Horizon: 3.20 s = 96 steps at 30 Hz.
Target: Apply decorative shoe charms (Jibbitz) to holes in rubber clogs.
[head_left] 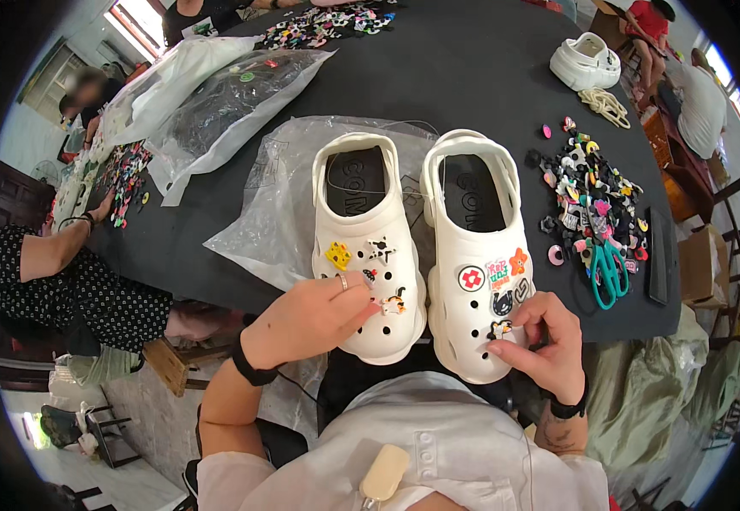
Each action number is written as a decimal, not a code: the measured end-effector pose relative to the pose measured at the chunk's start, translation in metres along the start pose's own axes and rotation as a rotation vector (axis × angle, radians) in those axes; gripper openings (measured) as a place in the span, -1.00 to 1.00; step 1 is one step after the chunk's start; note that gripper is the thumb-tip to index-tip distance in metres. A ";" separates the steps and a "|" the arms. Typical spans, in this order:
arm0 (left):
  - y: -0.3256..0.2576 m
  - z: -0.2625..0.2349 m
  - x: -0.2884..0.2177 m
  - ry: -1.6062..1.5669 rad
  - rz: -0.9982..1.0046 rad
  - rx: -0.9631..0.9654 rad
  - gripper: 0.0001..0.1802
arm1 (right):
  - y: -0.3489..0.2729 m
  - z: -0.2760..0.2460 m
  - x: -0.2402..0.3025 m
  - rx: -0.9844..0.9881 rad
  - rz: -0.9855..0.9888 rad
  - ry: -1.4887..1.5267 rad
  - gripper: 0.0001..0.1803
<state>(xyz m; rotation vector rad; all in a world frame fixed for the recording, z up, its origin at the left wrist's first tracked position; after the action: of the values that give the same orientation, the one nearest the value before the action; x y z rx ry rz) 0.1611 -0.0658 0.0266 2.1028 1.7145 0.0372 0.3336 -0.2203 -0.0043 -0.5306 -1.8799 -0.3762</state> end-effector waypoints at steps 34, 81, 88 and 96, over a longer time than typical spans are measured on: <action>-0.028 0.007 -0.020 -0.033 -0.357 -0.507 -0.37 | 0.002 -0.001 -0.003 -0.027 -0.041 0.017 -0.61; -0.035 0.022 -0.001 -0.034 -0.331 -0.657 0.12 | 0.012 -0.034 0.003 -0.005 0.052 -0.047 -0.48; -0.037 0.023 0.010 -0.286 -0.282 -0.712 0.29 | 0.025 -0.028 0.017 0.055 0.055 -0.232 -0.46; -0.043 0.030 0.016 -0.296 -0.299 -0.749 0.18 | 0.045 0.010 0.046 0.128 -0.031 -0.744 -0.39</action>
<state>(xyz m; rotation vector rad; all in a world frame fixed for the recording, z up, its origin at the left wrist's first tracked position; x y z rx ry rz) 0.1336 -0.0536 -0.0194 1.2350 1.4991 0.2284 0.3355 -0.1685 0.0351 -0.6035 -2.6071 -0.0690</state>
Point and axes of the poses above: each hand's wrist, its own y-axis towards the middle knuckle, its own z-axis out of the palm, x = y × z, the point moved 9 cm from there along y, towards the middle knuckle, and after that the axes turned 12 degrees about z, right-handed, at the moved point
